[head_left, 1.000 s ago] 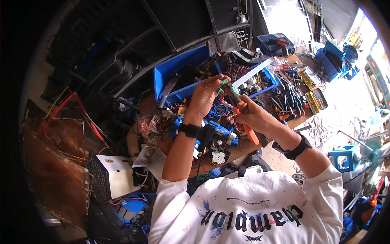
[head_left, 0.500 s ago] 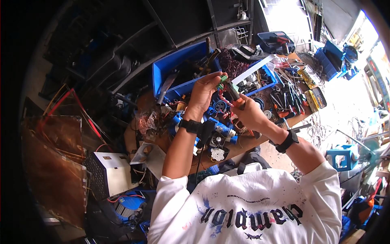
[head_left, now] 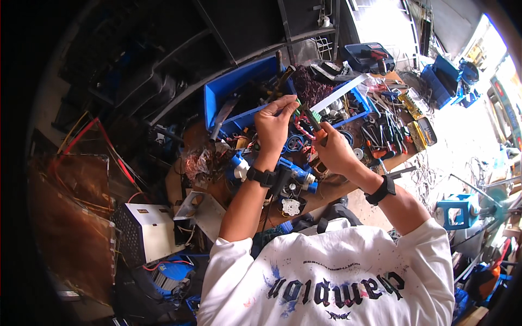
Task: The person uses orange-handled pliers to strip the insulation from the ends of red and black wires connected to a green plastic connector. They repeatedly adjust the connector and wires, pulling the wires to expose the copper strands while working at a cluttered workbench.
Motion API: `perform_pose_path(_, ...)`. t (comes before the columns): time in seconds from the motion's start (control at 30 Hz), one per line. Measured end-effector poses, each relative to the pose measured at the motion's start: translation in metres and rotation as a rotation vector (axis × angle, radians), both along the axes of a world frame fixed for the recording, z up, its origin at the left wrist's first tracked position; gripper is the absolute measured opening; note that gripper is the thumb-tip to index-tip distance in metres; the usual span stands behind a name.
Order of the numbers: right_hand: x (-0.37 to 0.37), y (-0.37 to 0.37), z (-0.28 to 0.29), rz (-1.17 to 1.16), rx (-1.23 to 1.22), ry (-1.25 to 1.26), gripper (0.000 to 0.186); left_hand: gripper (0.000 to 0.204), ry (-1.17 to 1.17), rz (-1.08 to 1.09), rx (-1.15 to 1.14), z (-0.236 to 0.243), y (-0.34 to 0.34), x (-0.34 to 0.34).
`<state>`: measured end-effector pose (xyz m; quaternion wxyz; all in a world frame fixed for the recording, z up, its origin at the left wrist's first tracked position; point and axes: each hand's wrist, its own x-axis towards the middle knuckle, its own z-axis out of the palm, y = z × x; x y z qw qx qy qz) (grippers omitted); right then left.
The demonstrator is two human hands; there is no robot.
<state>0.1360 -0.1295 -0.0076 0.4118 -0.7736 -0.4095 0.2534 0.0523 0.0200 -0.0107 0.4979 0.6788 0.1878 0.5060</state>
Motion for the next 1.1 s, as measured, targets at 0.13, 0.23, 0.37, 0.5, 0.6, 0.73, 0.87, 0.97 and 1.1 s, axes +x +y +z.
perform_pose_path(0.13, -0.006, -0.007, 0.002, 0.026, 0.036, -0.059, 0.027, 0.012, 0.040, 0.173, 0.164, 0.007, 0.013, -0.003)
perform_pose_path(0.23, 0.005, -0.005, -0.011, 0.040, 0.057, 0.076, 0.022, 0.017, -0.066, -0.143, -0.319, 0.013, 0.020, -0.011)
perform_pose_path(0.37, 0.017, 0.000, -0.020, -0.012, 0.080, 0.686, 0.021, 0.021, -0.236, -0.552, -0.792, 0.014, 0.026, -0.028)
perform_pose_path(0.5, 0.029, 0.001, -0.009, 0.009, 0.055, 0.843, 0.014, 0.021, -0.244, -0.576, -0.913, -0.001, 0.033, -0.032)
perform_pose_path(0.6, 0.035, 0.002, -0.002, 0.018, 0.062, 0.891, 0.013, 0.021, -0.166, -0.381, -0.881, -0.030, 0.048, -0.027)
perform_pose_path(0.73, 0.041, -0.003, 0.003, 0.008, 0.017, 0.844, 0.016, 0.020, -0.085, -0.159, -0.924, -0.075, 0.067, -0.032)
perform_pose_path(0.87, 0.057, -0.023, -0.011, -0.020, 0.025, 0.890, 0.027, 0.021, 0.021, -0.073, -0.960, -0.119, 0.074, -0.033)
perform_pose_path(0.97, 0.060, -0.040, -0.011, -0.110, 0.079, 0.949, 0.021, 0.017, 0.160, -0.067, -0.947, -0.154, 0.079, -0.030)
perform_pose_path(1.1, 0.068, -0.073, 0.000, -0.226, 0.109, 1.012, 0.030, 0.019, 0.361, -0.057, -0.846, -0.194, 0.079, -0.013)
